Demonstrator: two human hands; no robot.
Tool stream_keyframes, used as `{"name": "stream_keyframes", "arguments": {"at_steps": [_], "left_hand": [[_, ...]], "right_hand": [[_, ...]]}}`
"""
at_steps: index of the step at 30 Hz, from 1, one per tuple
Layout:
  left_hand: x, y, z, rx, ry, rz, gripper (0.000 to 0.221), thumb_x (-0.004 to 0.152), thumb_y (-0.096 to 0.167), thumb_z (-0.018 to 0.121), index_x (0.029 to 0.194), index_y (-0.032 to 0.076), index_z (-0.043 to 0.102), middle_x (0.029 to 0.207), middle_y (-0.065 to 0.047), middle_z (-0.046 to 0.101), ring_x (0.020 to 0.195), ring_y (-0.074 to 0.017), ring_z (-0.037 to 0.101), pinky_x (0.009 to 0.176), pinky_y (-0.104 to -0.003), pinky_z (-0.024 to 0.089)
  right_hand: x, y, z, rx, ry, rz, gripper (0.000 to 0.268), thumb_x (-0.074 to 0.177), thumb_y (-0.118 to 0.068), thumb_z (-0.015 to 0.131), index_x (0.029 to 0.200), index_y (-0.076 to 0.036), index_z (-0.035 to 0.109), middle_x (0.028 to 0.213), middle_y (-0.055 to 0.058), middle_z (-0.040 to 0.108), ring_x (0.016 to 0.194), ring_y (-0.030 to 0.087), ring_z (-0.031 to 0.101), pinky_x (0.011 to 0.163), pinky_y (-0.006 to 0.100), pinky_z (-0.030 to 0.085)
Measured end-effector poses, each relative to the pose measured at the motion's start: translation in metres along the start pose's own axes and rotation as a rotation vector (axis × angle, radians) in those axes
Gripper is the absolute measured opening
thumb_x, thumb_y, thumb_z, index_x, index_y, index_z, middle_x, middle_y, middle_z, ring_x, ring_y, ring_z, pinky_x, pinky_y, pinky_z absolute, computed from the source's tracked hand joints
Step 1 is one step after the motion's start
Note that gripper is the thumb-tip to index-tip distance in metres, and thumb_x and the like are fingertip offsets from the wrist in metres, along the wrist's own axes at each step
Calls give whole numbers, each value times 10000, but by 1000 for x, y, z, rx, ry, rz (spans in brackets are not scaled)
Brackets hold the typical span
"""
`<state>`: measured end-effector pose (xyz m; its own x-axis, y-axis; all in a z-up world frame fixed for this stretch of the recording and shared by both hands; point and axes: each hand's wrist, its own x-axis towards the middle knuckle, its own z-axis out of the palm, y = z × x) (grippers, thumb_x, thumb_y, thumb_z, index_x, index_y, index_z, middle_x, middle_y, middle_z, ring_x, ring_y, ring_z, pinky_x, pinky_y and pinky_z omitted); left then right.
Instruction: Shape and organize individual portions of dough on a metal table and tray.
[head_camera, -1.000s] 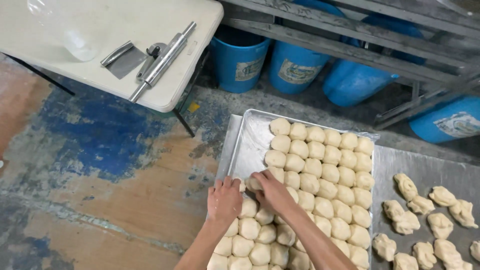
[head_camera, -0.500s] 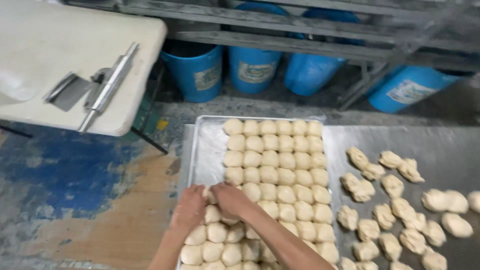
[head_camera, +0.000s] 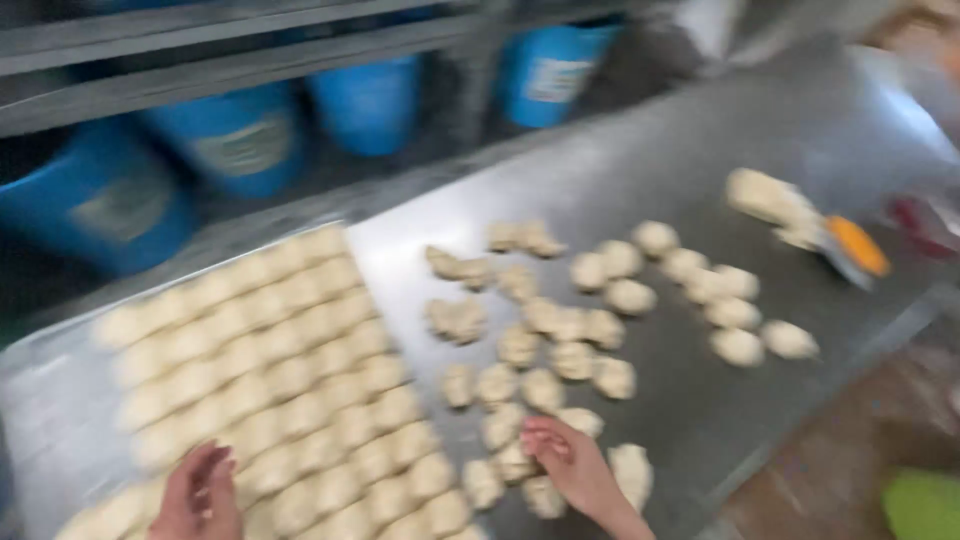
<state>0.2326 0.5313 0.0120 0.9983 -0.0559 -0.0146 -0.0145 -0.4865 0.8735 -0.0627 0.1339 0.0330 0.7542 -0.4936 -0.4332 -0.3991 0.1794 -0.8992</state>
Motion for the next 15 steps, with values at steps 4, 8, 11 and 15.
{"name": "stream_keyframes", "arguments": {"at_steps": [4, 8, 11, 15], "left_hand": [[-65, 161, 191, -110, -324, 166, 313, 951, 196, 653, 1250, 112, 682, 1081, -86, 776, 1038, -181, 738, 895, -333, 581], [-152, 293, 350, -235, -816, 276, 236, 927, 161, 609, 1126, 84, 708, 980, -119, 774, 881, -251, 767, 791, -352, 591], [-226, 349, 447, -139, -987, 395, 265, 925, 187, 643, 1179, 113, 661, 1090, -154, 674, 990, -331, 664, 829, -428, 548], [-290, 405, 522, 262, -1120, 512, 515, 868, 313, 743, 1322, 180, 540, 1379, -211, 446, 1239, -406, 478, 938, -500, 488]], "right_hand": [[-8, -26, -175, -10, 345, -165, 330, 933, -68, 643, 1258, -10, 651, 1065, 46, 767, 943, 118, 706, 839, 300, 567], [20, -13, -331, -392, 1000, -149, 379, 975, -170, 661, 1324, -24, 648, 1143, 118, 714, 1008, 235, 664, 897, 385, 522], [48, 6, -410, -734, 1193, -202, 534, 923, -230, 733, 1376, 17, 597, 1272, 231, 639, 1141, 391, 610, 965, 478, 470], [77, 22, -430, -932, 1004, -38, 627, 787, -352, 849, 1307, -62, 651, 1262, 299, 579, 1131, 505, 542, 961, 543, 437]]}}
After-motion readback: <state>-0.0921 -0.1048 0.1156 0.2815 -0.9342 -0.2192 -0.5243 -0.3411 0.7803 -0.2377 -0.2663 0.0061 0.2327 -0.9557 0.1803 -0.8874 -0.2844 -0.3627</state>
